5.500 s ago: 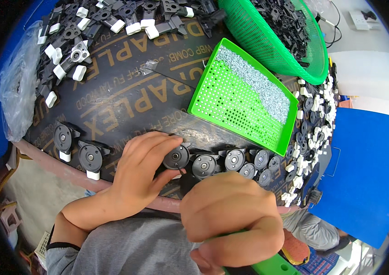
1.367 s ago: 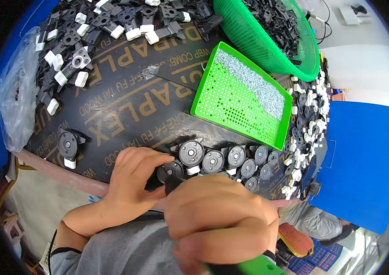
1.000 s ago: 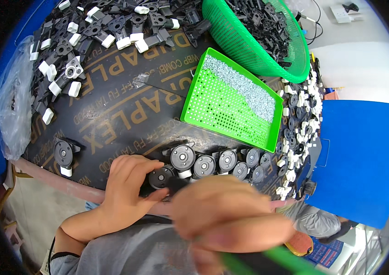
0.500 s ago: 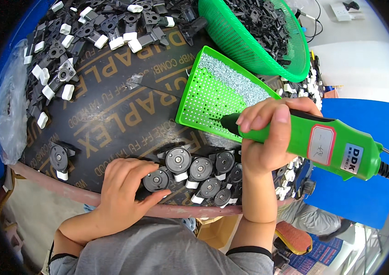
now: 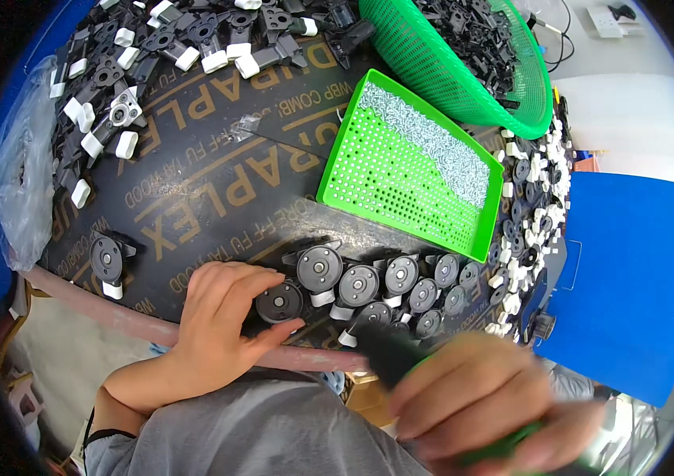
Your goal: The person assembles small plastic components and metal screws into black bases and white parts at a factory workbench, using an electric screwdriver and their hands.
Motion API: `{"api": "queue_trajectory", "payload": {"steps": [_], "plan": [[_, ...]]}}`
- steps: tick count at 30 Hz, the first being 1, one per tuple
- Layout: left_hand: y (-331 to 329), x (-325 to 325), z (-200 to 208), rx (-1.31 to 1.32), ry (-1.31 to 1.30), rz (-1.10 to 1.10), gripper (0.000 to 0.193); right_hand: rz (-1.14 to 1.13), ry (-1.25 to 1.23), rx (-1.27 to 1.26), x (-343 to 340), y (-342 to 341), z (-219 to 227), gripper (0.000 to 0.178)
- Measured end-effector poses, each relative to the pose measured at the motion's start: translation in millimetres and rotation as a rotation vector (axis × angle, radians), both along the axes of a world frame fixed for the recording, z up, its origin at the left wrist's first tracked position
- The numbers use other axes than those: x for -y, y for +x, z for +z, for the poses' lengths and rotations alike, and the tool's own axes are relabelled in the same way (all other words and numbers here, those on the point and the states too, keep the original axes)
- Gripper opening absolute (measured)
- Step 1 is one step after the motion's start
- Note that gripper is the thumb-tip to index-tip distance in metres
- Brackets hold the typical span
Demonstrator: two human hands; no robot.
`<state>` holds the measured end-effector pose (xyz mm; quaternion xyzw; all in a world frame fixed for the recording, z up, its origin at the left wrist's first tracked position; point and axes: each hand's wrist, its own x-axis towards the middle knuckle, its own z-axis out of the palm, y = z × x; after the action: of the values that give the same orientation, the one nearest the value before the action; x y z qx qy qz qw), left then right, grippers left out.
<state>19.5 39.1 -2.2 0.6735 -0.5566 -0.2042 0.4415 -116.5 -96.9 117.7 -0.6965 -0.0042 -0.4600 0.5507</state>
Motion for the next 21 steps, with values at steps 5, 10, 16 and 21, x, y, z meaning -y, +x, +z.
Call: {"api": "queue_trajectory", "payload": {"steps": [5,10,16,21], "plan": [[-0.9,-1.2,0.6,-0.004,0.022,0.016,0.054,0.277,-0.04,-0.069,-16.6,6.4,-13.6,0.029],[-1.5,-0.8,-1.9,-0.037,0.012,-0.009,0.057,0.26,-0.088,-0.065,-17.0,8.9,-29.6,0.03],[0.4,-2.7,-0.4,0.0,0.023,-0.031,0.052,0.393,-0.134,-0.109,-5.3,21.4,-26.2,0.028],[-0.2,-0.9,-1.6,-0.017,0.013,-0.013,0.054,0.157,-0.044,-0.09,-25.3,21.4,-29.3,0.023]]}}
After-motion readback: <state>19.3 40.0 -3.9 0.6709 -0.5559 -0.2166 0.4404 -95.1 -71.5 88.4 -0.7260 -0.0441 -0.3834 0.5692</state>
